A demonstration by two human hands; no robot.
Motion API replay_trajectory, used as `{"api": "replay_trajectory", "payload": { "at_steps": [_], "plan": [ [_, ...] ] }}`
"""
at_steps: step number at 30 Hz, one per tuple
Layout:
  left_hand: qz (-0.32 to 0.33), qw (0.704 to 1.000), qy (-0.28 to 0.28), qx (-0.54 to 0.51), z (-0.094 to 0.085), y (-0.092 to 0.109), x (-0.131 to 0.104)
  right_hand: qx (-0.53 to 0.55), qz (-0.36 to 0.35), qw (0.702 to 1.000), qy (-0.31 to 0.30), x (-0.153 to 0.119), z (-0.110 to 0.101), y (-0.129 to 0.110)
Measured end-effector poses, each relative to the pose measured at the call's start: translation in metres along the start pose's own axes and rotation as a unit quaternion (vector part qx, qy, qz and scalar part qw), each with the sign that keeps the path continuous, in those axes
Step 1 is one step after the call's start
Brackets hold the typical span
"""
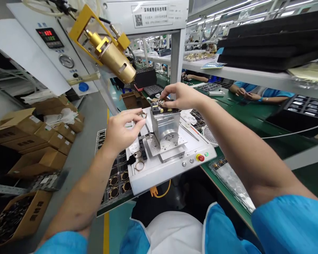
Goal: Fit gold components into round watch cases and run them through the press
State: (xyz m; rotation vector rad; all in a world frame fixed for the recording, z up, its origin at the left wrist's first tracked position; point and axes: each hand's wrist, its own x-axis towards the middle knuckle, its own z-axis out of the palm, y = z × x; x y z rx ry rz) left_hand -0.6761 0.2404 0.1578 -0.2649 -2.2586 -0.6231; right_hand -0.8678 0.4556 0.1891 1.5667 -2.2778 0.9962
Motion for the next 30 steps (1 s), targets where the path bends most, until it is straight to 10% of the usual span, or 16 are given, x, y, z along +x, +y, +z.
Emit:
{"api": "replay_trajectory", "payload": {
  "at_steps": [7,17,30],
  "plan": [
    [-0.013,0.976,-0.163,0.141,0.057,0.030,0.093,0.087,0.080,0.976,0.182,-0.088,0.008,-0.021],
    [0.121,0.961,-0.248,0.015,0.047,-0.013,0.074,0.224,0.423,0.863,0.158,-0.344,0.102,-0.030],
    [0.017,0.988,-0.121,0.092,0.069,0.017,0.075,0.239,0.435,0.860,0.122,-0.331,0.124,-0.016]
  ]
}}
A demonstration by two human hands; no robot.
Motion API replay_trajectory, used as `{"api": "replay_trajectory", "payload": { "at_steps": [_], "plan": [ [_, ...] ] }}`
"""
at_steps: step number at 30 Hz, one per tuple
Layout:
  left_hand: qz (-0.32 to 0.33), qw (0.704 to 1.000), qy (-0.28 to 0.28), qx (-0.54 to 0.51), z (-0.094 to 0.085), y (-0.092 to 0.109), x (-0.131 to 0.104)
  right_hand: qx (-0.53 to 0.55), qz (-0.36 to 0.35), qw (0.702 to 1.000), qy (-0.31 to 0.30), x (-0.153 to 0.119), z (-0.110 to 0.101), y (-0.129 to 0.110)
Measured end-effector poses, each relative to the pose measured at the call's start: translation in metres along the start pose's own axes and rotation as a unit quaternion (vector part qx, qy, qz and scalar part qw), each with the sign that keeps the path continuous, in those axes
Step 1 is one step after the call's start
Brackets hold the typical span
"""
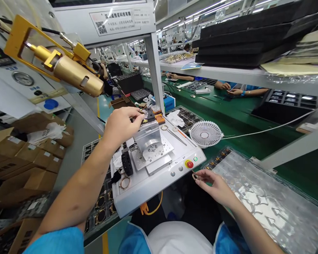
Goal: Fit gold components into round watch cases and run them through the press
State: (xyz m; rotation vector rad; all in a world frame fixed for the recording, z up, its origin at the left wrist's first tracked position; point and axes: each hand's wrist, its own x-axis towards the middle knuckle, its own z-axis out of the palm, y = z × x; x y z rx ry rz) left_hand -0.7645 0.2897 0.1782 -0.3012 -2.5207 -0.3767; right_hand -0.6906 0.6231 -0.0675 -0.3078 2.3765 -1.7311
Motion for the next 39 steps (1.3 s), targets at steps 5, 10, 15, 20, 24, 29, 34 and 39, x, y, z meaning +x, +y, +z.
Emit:
{"api": "replay_trajectory", "payload": {
  "at_steps": [5,10,15,20,24,29,34,39],
  "plan": [
    [0.062,0.995,-0.080,-0.005,-0.001,-0.011,-0.018,-0.012,0.010,1.000,-0.003,0.003,0.003,0.012],
    [0.097,0.992,-0.083,0.006,0.009,-0.021,-0.030,-0.110,0.013,0.994,-0.022,0.008,0.010,0.033],
    [0.096,0.993,-0.056,-0.030,0.005,-0.024,-0.030,-0.247,0.008,0.969,-0.016,0.010,0.018,0.030],
    [0.086,0.974,0.159,-0.138,0.017,-0.009,-0.087,-0.306,0.019,0.951,-0.031,0.010,0.029,0.021],
    [0.015,0.936,0.105,-0.336,0.066,0.021,-0.172,-0.274,0.005,0.962,-0.017,0.019,0.029,0.021],
    [-0.156,0.860,-0.211,-0.438,0.122,0.053,-0.249,-0.239,-0.011,0.970,-0.047,0.011,0.005,0.006],
    [-0.245,0.706,-0.250,-0.616,0.147,0.062,-0.278,-0.011,-0.123,0.988,-0.091,-0.028,0.027,-0.010],
    [-0.293,0.590,-0.193,-0.727,0.171,0.064,-0.279,0.058,-0.180,0.981,0.044,-0.038,0.081,-0.004]
  ]
}}
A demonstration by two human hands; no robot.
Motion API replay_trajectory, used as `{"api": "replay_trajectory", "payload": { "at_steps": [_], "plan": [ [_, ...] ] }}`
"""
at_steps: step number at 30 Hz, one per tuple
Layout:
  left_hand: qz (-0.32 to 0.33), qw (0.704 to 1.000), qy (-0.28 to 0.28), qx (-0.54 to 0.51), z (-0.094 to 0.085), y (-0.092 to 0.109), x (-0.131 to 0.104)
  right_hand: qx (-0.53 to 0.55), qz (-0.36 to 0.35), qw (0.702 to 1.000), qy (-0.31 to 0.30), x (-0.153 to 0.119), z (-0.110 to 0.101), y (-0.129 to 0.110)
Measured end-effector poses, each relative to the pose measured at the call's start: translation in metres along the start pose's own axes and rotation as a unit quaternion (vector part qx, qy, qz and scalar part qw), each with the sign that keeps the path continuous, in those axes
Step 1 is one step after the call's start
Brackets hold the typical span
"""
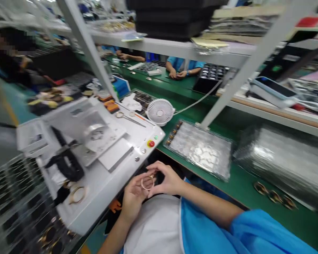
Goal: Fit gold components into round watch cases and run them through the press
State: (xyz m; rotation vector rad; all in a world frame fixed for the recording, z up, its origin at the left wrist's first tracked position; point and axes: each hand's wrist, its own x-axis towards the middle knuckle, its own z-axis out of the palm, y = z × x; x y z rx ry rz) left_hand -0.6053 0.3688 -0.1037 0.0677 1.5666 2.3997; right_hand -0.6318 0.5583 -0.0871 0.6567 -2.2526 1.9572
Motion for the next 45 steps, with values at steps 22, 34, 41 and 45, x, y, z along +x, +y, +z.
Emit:
{"api": "replay_trajectory", "payload": {
  "at_steps": [22,34,41,45],
  "plan": [
    [-0.017,0.997,0.046,0.064,-0.038,-0.027,0.008,-0.424,0.566,0.660,0.253,-0.133,-0.228,0.012],
    [-0.031,0.990,0.020,0.139,-0.051,-0.043,0.002,-0.152,0.468,0.710,0.504,-0.148,-0.234,0.025],
    [-0.059,0.986,0.039,0.152,-0.050,-0.037,-0.004,-0.020,0.361,0.750,0.555,-0.154,-0.241,0.021],
    [-0.069,0.984,0.042,0.156,-0.050,-0.040,-0.004,-0.035,0.301,0.779,0.550,-0.160,-0.235,0.021]
  ]
}}
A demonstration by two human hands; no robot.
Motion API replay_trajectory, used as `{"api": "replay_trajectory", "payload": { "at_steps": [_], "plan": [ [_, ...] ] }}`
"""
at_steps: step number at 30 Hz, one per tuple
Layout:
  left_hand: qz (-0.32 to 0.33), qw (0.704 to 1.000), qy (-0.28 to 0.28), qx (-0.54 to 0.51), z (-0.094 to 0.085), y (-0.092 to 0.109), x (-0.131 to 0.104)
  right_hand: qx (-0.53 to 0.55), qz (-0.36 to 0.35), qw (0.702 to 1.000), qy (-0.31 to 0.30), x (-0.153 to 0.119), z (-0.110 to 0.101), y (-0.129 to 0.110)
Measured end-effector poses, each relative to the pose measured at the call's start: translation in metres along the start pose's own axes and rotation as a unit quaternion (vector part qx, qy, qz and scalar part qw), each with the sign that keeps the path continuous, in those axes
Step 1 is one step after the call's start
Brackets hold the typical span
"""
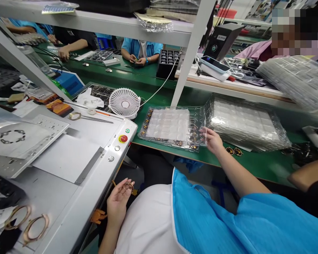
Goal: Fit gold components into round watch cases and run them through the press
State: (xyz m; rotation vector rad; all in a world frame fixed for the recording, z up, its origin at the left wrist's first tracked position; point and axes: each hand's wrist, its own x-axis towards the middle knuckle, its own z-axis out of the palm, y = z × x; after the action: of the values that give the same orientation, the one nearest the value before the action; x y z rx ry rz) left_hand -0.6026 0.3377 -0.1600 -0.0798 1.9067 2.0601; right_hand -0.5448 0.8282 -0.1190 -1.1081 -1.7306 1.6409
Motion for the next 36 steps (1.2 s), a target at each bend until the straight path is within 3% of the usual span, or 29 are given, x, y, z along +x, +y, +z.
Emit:
{"api": "replay_trajectory", "payload": {
  "at_steps": [4,9,14,20,32,36],
  "plan": [
    [-0.003,1.000,0.004,0.006,0.000,-0.003,0.001,-0.036,-0.042,0.998,-0.017,-0.007,0.012,0.010],
    [-0.002,1.000,0.011,0.012,-0.001,-0.005,-0.001,-0.047,-0.033,0.998,-0.023,-0.007,0.023,0.012],
    [0.009,1.000,0.021,0.002,0.002,-0.004,0.000,0.048,0.013,0.994,-0.095,-0.007,0.029,0.003],
    [-0.001,1.000,0.014,-0.010,0.006,-0.001,-0.001,0.183,0.064,0.964,-0.182,-0.017,0.045,0.000],
    [-0.009,0.999,0.012,-0.035,0.009,0.002,0.001,0.234,0.061,0.943,-0.228,-0.023,0.066,-0.002],
    [-0.003,0.998,0.021,-0.054,0.014,0.005,-0.004,0.252,0.044,0.943,-0.212,-0.025,0.069,-0.005]
  ]
}}
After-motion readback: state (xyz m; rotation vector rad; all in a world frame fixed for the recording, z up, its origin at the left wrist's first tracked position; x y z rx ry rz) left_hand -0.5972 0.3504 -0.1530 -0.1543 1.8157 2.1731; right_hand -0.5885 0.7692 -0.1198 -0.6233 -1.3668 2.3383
